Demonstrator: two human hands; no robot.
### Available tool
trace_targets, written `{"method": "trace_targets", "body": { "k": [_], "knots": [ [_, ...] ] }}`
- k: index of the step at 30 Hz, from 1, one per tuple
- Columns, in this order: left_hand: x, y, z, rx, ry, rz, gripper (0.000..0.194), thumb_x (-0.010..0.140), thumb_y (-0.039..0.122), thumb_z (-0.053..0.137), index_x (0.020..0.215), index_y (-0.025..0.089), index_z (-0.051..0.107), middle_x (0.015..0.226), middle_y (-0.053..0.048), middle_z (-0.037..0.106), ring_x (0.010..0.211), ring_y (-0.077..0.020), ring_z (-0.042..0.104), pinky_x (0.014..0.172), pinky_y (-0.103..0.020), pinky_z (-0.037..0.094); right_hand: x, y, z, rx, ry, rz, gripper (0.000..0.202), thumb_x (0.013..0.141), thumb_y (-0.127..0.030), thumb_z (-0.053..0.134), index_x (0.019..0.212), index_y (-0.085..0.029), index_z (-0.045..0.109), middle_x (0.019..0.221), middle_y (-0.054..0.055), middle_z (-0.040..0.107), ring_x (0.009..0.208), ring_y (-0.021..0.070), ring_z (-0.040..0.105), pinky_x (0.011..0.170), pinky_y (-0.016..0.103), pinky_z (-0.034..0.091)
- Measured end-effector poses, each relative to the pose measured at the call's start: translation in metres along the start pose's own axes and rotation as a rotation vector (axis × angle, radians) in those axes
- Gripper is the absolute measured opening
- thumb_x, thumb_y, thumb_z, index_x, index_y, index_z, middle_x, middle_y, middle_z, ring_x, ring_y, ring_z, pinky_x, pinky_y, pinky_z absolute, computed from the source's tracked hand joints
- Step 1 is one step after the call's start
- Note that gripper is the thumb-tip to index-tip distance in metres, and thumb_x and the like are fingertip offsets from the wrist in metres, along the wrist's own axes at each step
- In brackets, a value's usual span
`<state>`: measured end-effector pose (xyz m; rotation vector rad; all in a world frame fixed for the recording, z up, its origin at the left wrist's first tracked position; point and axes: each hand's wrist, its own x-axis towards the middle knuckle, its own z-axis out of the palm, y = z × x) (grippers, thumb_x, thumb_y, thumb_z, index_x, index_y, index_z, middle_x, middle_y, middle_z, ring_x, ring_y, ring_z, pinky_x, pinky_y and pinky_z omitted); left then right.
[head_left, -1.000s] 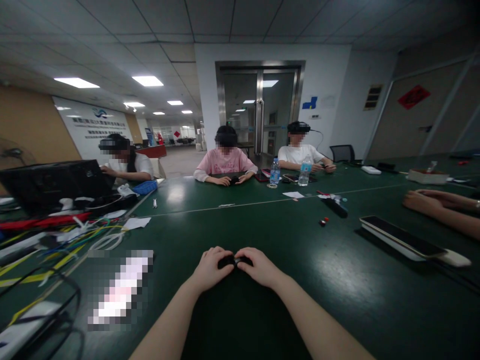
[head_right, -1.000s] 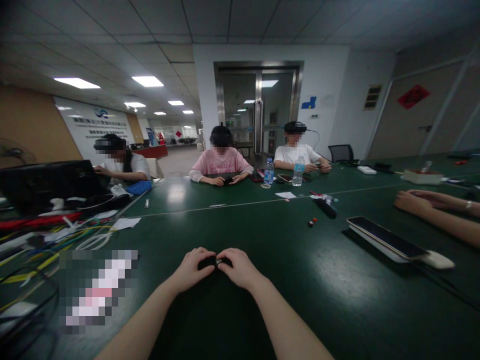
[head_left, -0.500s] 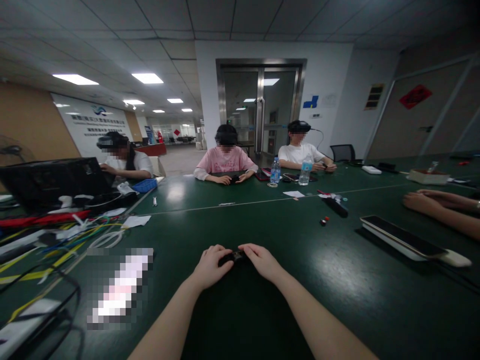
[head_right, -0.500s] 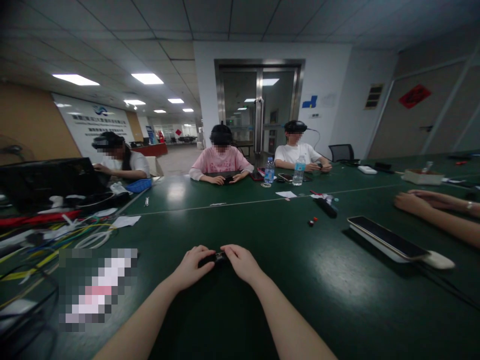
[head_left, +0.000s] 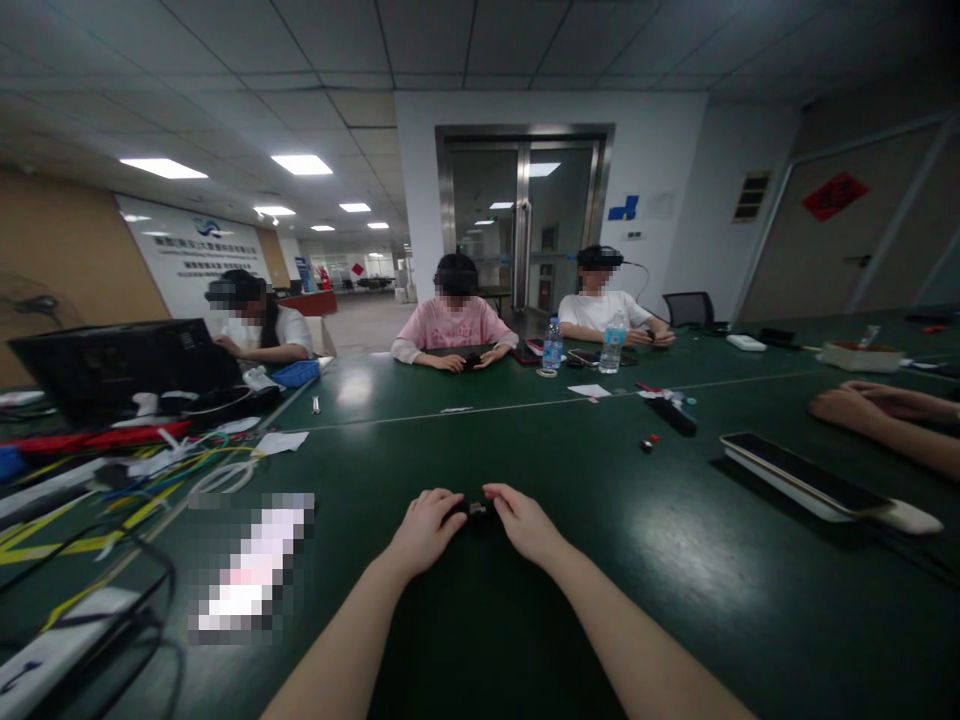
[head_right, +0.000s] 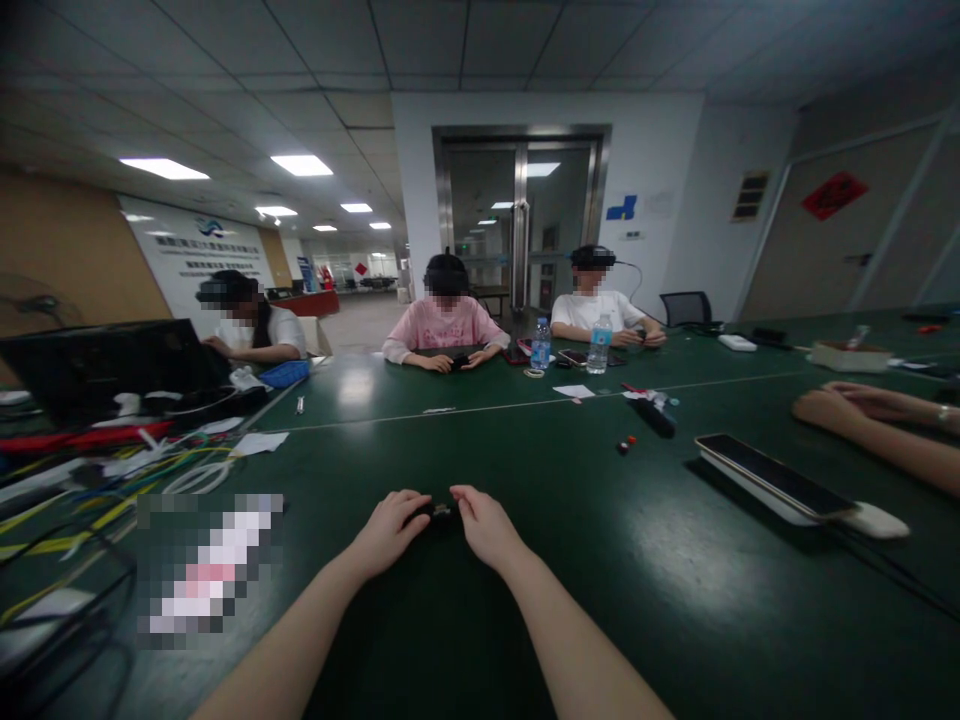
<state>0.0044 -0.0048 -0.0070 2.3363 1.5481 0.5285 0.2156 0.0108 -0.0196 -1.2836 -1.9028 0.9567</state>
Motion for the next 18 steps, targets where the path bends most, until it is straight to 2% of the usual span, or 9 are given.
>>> {"method": "trace_targets", "body": {
  "k": [6, 10, 18],
  "knots": [
    [0.001, 0.004, -0.004, 0.039, -0.036, -0.026, 0.04, 0.089, 0.046, 0.039, 0.122, 0.025, 0.052, 0.12, -0.004, 0.052, 0.111, -0.022, 0.045, 0.094, -0.035, 0.035, 0.004, 0.002, -0.002, 0.043, -0.014, 0.046, 0.037, 0.089, -0.036, 0.033, 0.12, -0.026, 0.05, 0.117, 0.002, 0.06, 0.11, 0.0174, 0.054, 0.094, 0.033, 0.04],
    [0.005, 0.008, -0.011, 0.057, -0.089, -0.042, 0.041, 0.087, 0.048, 0.041, 0.119, 0.025, 0.055, 0.117, -0.005, 0.053, 0.109, -0.0235, 0.047, 0.091, -0.035, 0.037, 0.012, 0.003, -0.008, 0.109, -0.117, 0.091, 0.038, 0.089, -0.033, 0.034, 0.123, -0.022, 0.047, 0.117, 0.004, 0.06, 0.11, 0.0167, 0.054, 0.094, 0.033, 0.04],
    [0.015, 0.007, -0.02, 0.067, -0.17, -0.041, 0.041, 0.08, 0.05, 0.051, 0.111, 0.025, 0.06, 0.11, -0.005, 0.056, 0.102, -0.0247, 0.051, 0.086, -0.033, 0.041, 0.014, 0.001, -0.022, 0.082, -0.193, 0.069, 0.035, 0.086, -0.028, 0.042, 0.119, -0.022, 0.053, 0.116, 0.004, 0.061, 0.108, 0.0179, 0.055, 0.093, 0.033, 0.041]
  ]
}}
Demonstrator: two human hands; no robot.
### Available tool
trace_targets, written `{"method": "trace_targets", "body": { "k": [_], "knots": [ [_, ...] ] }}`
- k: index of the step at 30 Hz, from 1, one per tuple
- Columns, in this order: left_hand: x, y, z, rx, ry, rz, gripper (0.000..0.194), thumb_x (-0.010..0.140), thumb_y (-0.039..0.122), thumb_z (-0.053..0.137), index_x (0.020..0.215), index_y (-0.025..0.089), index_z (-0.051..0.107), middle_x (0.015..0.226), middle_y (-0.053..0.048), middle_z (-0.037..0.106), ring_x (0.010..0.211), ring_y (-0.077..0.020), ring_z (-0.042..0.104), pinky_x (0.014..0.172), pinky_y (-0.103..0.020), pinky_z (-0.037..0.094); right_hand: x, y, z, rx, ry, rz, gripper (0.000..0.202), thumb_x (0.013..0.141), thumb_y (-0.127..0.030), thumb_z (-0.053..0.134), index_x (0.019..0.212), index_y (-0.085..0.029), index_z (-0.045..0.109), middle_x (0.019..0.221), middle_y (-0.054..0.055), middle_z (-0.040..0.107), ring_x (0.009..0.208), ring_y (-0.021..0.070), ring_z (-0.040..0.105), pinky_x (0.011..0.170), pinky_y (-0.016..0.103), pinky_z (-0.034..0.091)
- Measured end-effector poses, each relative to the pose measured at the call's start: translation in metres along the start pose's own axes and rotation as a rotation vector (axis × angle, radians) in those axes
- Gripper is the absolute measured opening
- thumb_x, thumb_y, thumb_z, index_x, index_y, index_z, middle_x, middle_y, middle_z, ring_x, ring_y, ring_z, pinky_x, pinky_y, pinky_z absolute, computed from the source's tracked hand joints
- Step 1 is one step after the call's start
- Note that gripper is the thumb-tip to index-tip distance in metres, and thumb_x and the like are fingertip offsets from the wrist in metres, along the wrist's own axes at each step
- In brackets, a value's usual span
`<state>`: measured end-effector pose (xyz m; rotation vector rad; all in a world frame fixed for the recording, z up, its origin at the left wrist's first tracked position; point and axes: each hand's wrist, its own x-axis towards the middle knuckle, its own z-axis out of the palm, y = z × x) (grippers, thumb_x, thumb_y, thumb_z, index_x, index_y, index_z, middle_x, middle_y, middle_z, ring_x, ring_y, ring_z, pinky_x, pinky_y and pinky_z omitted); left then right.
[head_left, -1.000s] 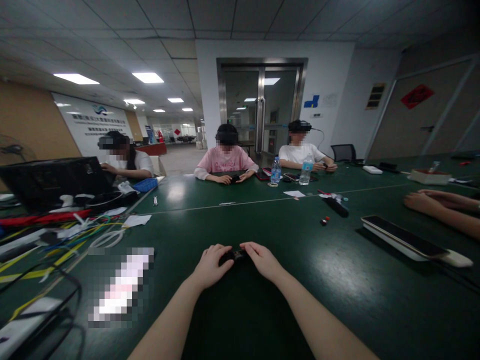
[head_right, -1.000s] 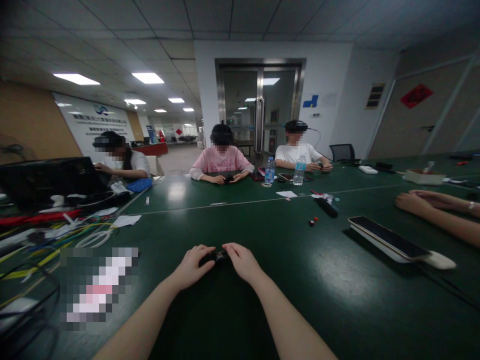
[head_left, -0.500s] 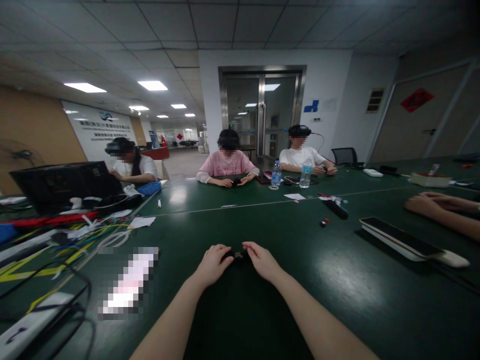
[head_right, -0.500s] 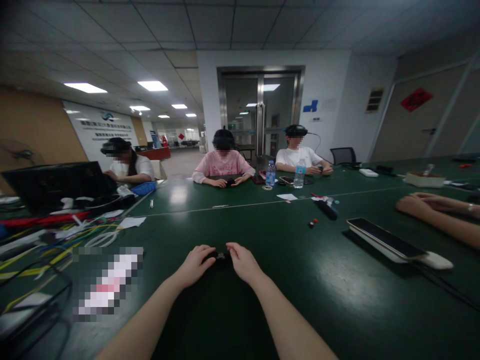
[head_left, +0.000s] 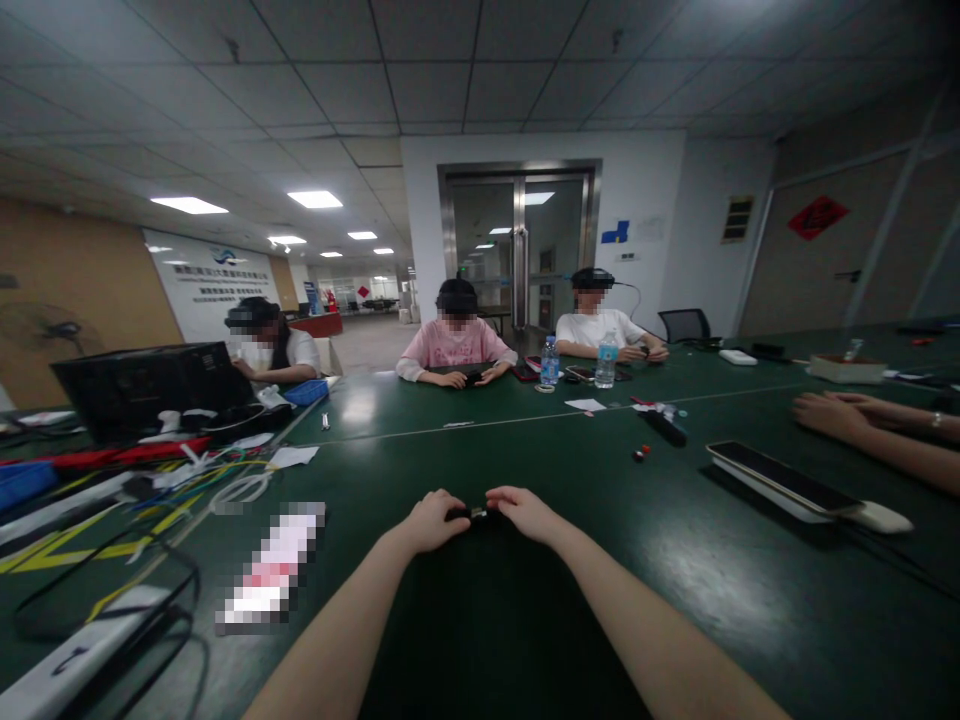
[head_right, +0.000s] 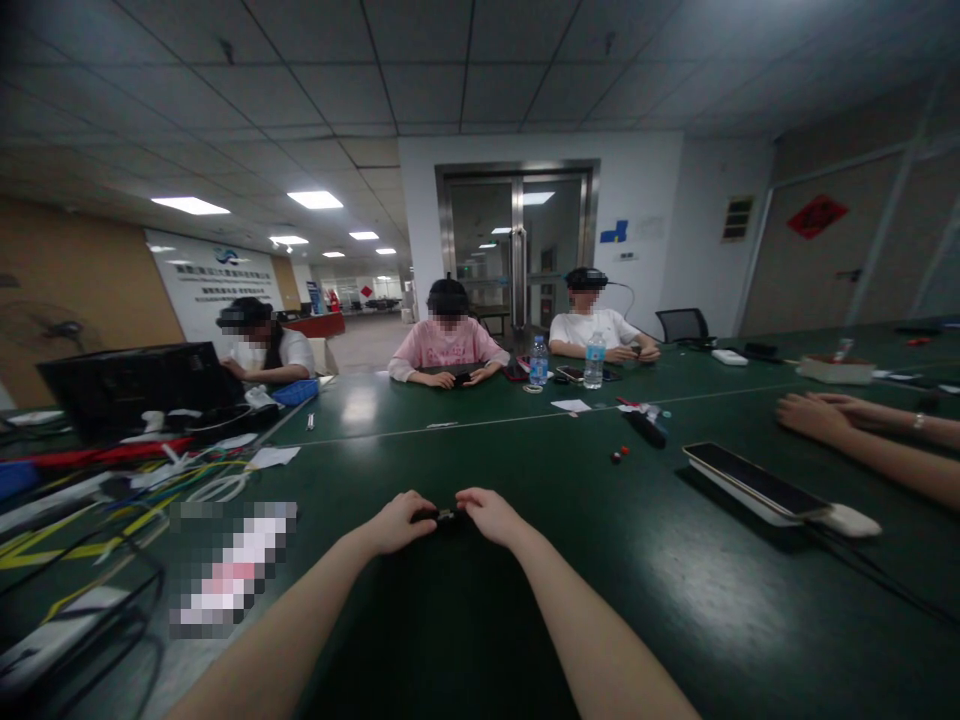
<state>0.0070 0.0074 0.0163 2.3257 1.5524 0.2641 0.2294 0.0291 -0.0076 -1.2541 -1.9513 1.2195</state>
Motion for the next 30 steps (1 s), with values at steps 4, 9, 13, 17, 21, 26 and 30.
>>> {"method": "trace_targets", "body": {
  "k": [4, 9, 13, 17, 21, 26, 30],
  "knots": [
    [0.008, -0.002, -0.001, -0.014, -0.031, 0.022, 0.041, 0.076, 0.05, 0.055, 0.107, 0.024, 0.062, 0.106, -0.005, 0.058, 0.1, -0.0248, 0.052, 0.086, -0.032, 0.041, 0.002, -0.002, 0.0, -0.042, -0.016, -0.02, 0.035, 0.083, -0.025, 0.046, 0.117, -0.022, 0.056, 0.118, 0.003, 0.059, 0.11, 0.0179, 0.054, 0.095, 0.033, 0.039],
    [0.015, -0.003, -0.002, -0.049, -0.062, 0.032, 0.041, 0.074, 0.05, 0.057, 0.105, 0.024, 0.063, 0.105, -0.004, 0.058, 0.1, -0.0241, 0.053, 0.087, -0.032, 0.041, 0.003, -0.007, -0.002, -0.088, -0.045, -0.028, 0.034, 0.082, -0.037, 0.05, 0.113, -0.025, 0.059, 0.116, 0.003, 0.061, 0.106, 0.0202, 0.055, 0.091, 0.034, 0.041],
    [0.016, -0.002, 0.002, -0.097, -0.064, -0.015, 0.046, 0.072, 0.046, 0.061, 0.11, 0.021, 0.059, 0.109, -0.006, 0.056, 0.096, -0.0227, 0.055, 0.082, -0.031, 0.045, 0.002, -0.012, -0.004, -0.118, -0.069, -0.049, 0.037, 0.08, -0.042, 0.054, 0.113, -0.026, 0.06, 0.114, 0.002, 0.061, 0.104, 0.0205, 0.056, 0.09, 0.034, 0.041],
    [0.012, 0.0, 0.006, -0.139, -0.046, -0.023, 0.047, 0.072, 0.044, 0.061, 0.112, 0.019, 0.057, 0.111, -0.007, 0.055, 0.097, -0.0218, 0.055, 0.084, -0.03, 0.044, -0.001, -0.014, -0.001, -0.157, -0.051, -0.065, 0.04, 0.076, -0.044, 0.058, 0.111, -0.026, 0.06, 0.117, 0.002, 0.058, 0.106, 0.0213, 0.054, 0.089, 0.033, 0.042],
    [0.001, 0.003, 0.007, -0.169, -0.009, 0.005, 0.047, 0.08, 0.048, 0.053, 0.118, 0.021, 0.054, 0.114, -0.006, 0.052, 0.102, -0.0211, 0.051, 0.088, -0.031, 0.042, -0.007, -0.015, 0.002, -0.155, -0.004, -0.058, 0.038, 0.076, -0.044, 0.058, 0.109, -0.026, 0.062, 0.115, 0.003, 0.057, 0.104, 0.021, 0.053, 0.087, 0.034, 0.043],
    [-0.007, 0.004, 0.009, -0.206, 0.074, 0.081, 0.037, 0.084, 0.044, 0.05, 0.112, 0.021, 0.057, 0.108, -0.005, 0.053, 0.102, -0.0198, 0.049, 0.09, -0.031, 0.04, -0.013, -0.015, 0.007, -0.156, 0.034, -0.102, 0.037, 0.076, -0.043, 0.058, 0.11, -0.027, 0.06, 0.113, 0.002, 0.057, 0.102, 0.0199, 0.054, 0.087, 0.033, 0.042],
    [-0.008, 0.004, 0.011, -0.212, 0.091, 0.107, 0.034, 0.086, 0.041, 0.048, 0.112, 0.022, 0.057, 0.108, -0.005, 0.053, 0.102, -0.0197, 0.048, 0.09, -0.031, 0.04, -0.012, -0.012, 0.008, -0.178, 0.061, -0.149, 0.035, 0.077, -0.041, 0.057, 0.11, -0.029, 0.06, 0.112, 0.002, 0.058, 0.104, 0.0202, 0.053, 0.088, 0.033, 0.041]
  ]
}}
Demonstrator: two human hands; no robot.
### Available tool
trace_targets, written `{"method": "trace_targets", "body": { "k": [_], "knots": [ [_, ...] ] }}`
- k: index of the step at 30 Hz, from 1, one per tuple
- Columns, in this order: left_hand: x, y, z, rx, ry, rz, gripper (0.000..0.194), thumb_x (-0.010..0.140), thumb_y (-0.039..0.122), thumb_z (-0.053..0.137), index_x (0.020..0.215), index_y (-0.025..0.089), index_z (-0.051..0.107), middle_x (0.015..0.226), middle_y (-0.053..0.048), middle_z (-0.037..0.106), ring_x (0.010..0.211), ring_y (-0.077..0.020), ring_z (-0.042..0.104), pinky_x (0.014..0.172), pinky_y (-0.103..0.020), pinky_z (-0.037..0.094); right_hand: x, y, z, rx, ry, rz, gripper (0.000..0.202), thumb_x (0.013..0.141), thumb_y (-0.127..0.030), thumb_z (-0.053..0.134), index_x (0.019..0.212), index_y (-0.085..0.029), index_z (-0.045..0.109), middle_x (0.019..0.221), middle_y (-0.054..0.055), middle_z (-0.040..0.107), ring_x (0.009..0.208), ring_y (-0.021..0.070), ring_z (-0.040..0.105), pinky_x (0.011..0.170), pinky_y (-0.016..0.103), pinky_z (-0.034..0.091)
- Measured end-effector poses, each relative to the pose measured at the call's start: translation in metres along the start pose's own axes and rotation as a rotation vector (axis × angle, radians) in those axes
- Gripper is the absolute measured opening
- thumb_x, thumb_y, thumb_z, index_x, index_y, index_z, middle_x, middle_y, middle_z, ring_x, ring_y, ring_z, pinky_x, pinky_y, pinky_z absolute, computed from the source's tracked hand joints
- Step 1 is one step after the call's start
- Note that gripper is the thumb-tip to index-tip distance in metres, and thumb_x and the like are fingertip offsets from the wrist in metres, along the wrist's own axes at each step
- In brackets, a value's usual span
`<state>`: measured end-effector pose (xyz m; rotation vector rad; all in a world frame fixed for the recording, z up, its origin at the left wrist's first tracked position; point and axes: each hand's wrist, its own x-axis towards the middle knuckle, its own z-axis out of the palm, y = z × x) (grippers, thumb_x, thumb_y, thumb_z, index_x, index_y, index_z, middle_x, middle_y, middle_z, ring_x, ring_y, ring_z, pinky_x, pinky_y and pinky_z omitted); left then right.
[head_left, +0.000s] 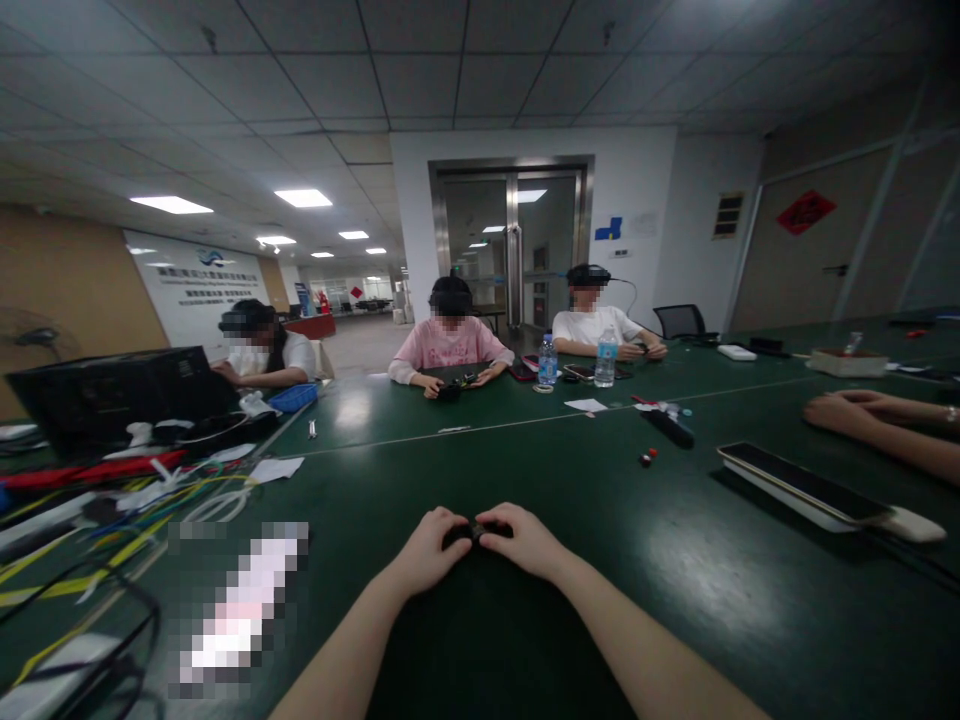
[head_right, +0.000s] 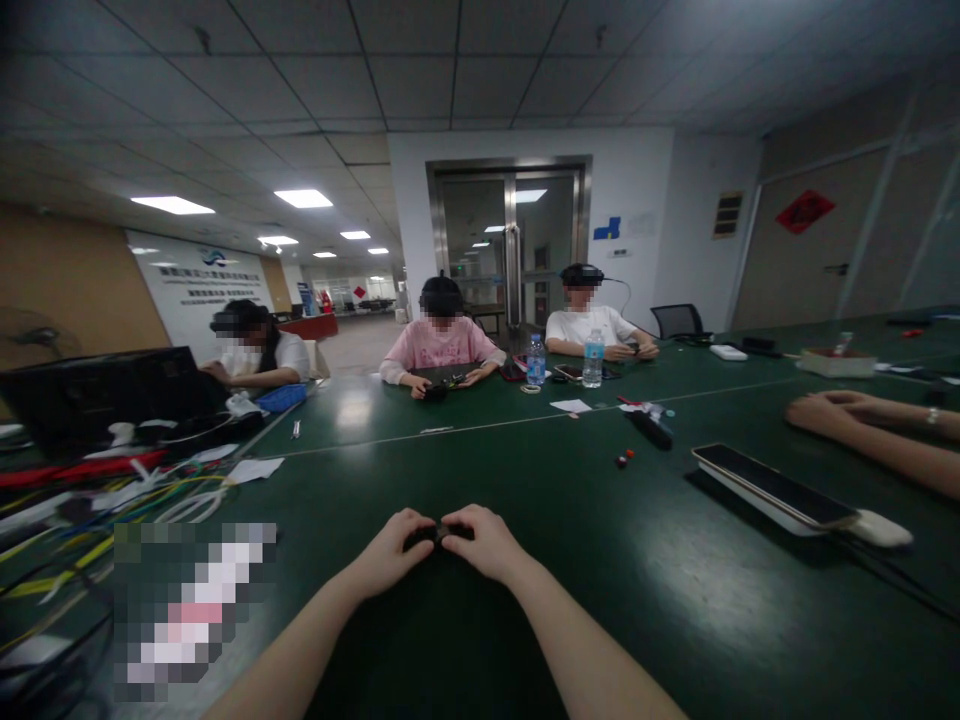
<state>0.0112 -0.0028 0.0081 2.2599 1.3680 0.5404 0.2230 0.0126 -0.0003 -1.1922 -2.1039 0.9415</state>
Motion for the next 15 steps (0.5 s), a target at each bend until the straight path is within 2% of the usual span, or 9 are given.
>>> {"method": "trace_targets", "body": {
  "k": [5, 11, 15],
  "knots": [
    [-0.0001, -0.0033, 0.0024, -0.02, 0.005, 0.007, 0.036, 0.086, 0.041, 0.048, 0.116, 0.023, 0.055, 0.11, -0.005, 0.052, 0.103, -0.0201, 0.047, 0.091, -0.031, 0.039, 0.0045, 0.0029, 0.0007, -0.011, -0.003, -0.029, 0.03, 0.077, -0.04, 0.058, 0.103, -0.029, 0.064, 0.107, 0.002, 0.06, 0.102, 0.0206, 0.054, 0.09, 0.034, 0.04],
    [0.0008, -0.0015, 0.0008, -0.049, -0.017, -0.043, 0.035, 0.086, 0.042, 0.048, 0.116, 0.025, 0.055, 0.113, -0.005, 0.052, 0.104, -0.021, 0.047, 0.089, -0.032, 0.04, 0.0069, 0.0035, 0.0001, 0.014, -0.023, 0.002, 0.03, 0.077, -0.042, 0.057, 0.105, -0.031, 0.063, 0.11, 0.001, 0.06, 0.104, 0.0218, 0.054, 0.089, 0.035, 0.041],
    [0.0013, -0.0011, -0.002, -0.061, -0.03, -0.047, 0.036, 0.086, 0.042, 0.049, 0.117, 0.025, 0.055, 0.114, -0.005, 0.052, 0.105, -0.0208, 0.047, 0.091, -0.031, 0.04, 0.0075, 0.0078, 0.0011, 0.017, 0.007, 0.001, 0.034, 0.076, -0.039, 0.059, 0.108, -0.03, 0.061, 0.11, 0.002, 0.06, 0.106, 0.0231, 0.053, 0.092, 0.037, 0.04]
  ]
}}
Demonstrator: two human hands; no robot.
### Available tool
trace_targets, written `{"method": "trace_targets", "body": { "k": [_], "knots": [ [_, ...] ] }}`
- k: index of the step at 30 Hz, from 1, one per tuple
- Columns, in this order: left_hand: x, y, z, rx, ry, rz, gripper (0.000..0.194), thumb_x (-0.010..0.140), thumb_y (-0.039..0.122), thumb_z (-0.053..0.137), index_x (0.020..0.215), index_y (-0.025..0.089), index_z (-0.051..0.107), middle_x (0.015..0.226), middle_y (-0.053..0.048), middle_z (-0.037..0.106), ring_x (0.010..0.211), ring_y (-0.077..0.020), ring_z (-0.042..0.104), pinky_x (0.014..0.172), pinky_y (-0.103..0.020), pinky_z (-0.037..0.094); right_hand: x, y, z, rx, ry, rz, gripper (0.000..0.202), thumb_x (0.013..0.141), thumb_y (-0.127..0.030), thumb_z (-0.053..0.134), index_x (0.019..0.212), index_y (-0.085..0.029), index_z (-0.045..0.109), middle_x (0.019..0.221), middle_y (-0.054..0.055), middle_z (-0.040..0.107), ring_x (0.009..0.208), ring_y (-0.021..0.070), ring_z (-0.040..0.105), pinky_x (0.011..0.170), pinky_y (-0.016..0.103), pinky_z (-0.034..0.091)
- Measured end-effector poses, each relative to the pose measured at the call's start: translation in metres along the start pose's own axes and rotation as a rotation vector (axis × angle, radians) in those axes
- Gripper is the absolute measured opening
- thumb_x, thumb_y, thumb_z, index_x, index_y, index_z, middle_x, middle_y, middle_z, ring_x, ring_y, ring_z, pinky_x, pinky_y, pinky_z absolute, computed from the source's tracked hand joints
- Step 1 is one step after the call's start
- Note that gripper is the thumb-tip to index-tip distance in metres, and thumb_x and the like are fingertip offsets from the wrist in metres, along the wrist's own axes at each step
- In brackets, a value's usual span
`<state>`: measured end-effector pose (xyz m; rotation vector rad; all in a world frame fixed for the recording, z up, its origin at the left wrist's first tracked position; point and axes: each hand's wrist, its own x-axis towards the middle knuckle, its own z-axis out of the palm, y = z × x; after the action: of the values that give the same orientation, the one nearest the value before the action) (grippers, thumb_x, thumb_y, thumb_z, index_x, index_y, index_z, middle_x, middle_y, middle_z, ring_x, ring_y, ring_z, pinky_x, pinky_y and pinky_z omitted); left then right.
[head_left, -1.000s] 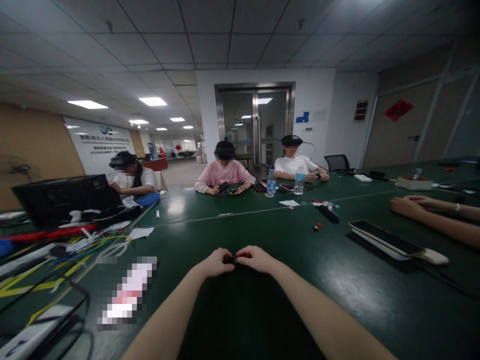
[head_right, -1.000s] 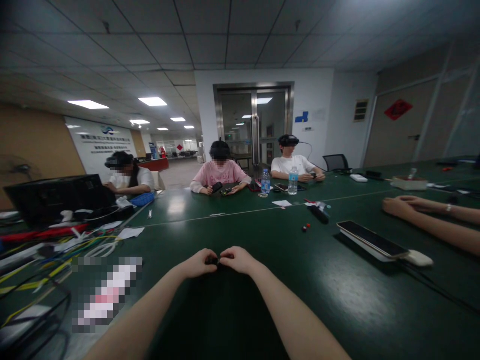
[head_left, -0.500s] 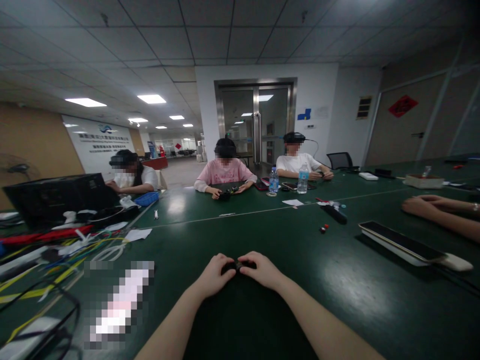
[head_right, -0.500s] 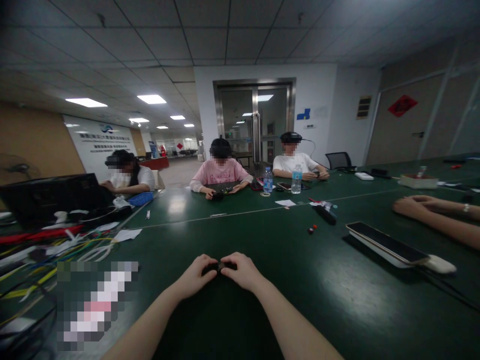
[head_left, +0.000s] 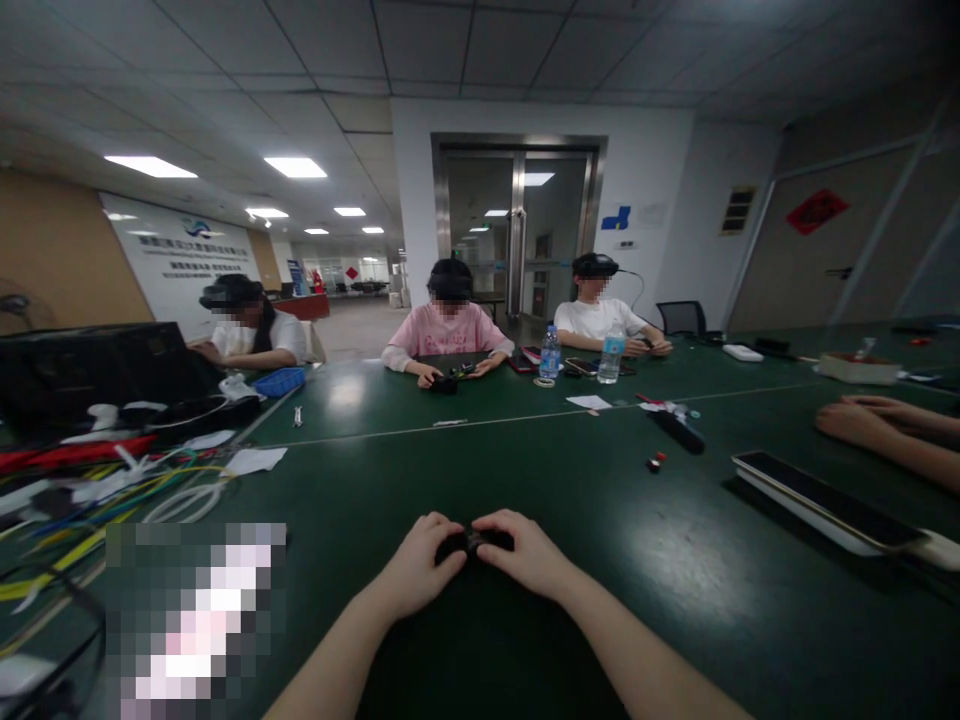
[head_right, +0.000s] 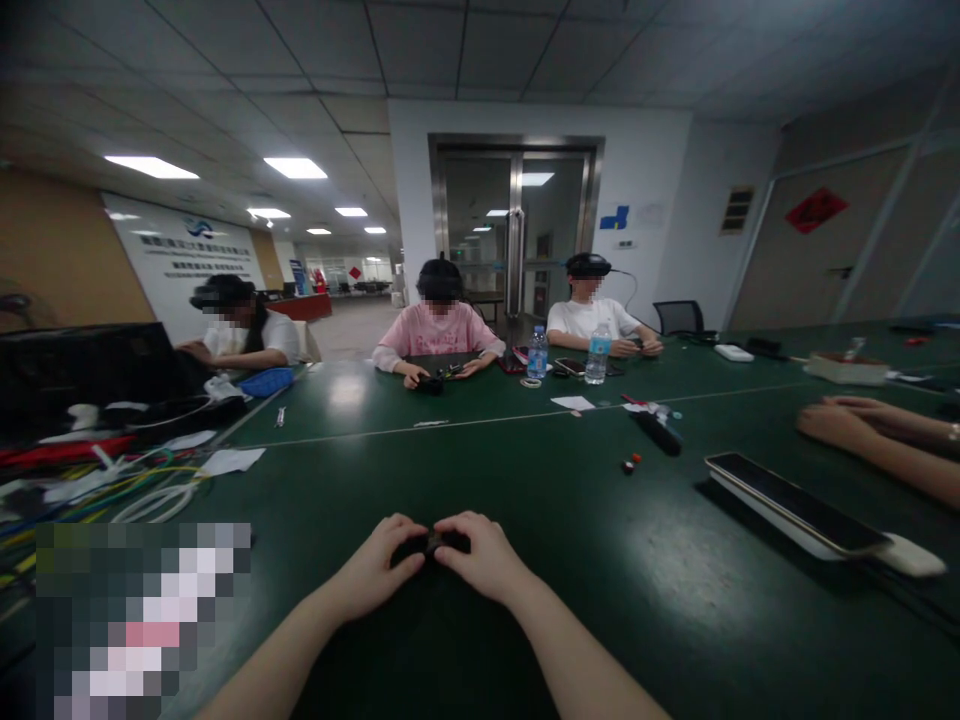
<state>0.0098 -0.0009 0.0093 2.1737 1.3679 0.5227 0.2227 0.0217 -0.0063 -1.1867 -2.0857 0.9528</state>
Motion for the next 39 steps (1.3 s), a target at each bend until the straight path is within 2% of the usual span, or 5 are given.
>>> {"method": "trace_targets", "body": {
  "k": [6, 17, 23, 39],
  "knots": [
    [0.003, -0.002, -0.001, 0.031, -0.015, -0.012, 0.041, 0.084, 0.047, 0.049, 0.116, 0.024, 0.056, 0.113, -0.006, 0.052, 0.104, -0.0222, 0.048, 0.09, -0.033, 0.041, 0.0, 0.003, -0.001, 0.0, -0.013, -0.012, 0.03, 0.076, -0.036, 0.059, 0.105, -0.029, 0.063, 0.111, 0.002, 0.06, 0.107, 0.0224, 0.052, 0.095, 0.037, 0.038],
    [0.003, -0.001, 0.001, 0.043, 0.038, 0.033, 0.031, 0.082, 0.039, 0.053, 0.107, 0.022, 0.058, 0.106, -0.005, 0.055, 0.1, -0.0208, 0.049, 0.087, -0.032, 0.041, -0.002, -0.006, -0.003, -0.041, -0.024, -0.013, 0.027, 0.076, -0.039, 0.059, 0.1, -0.029, 0.065, 0.11, 0.002, 0.061, 0.107, 0.0228, 0.052, 0.095, 0.039, 0.036],
    [0.004, -0.004, 0.002, 0.02, 0.026, 0.041, 0.036, 0.08, 0.038, 0.056, 0.112, 0.022, 0.056, 0.107, -0.005, 0.056, 0.099, -0.0205, 0.05, 0.085, -0.031, 0.042, -0.004, -0.01, -0.002, -0.068, -0.013, 0.019, 0.026, 0.075, -0.039, 0.06, 0.099, -0.03, 0.064, 0.111, 0.0, 0.061, 0.108, 0.0233, 0.05, 0.097, 0.041, 0.032],
    [0.003, -0.003, -0.001, -0.001, 0.026, 0.018, 0.033, 0.08, 0.036, 0.055, 0.11, 0.022, 0.057, 0.108, -0.005, 0.055, 0.1, -0.0206, 0.051, 0.086, -0.031, 0.042, -0.007, -0.016, -0.001, -0.069, -0.008, 0.001, 0.022, 0.078, -0.039, 0.057, 0.097, -0.03, 0.063, 0.113, -0.001, 0.058, 0.111, 0.0226, 0.048, 0.098, 0.041, 0.031]
  ]
}}
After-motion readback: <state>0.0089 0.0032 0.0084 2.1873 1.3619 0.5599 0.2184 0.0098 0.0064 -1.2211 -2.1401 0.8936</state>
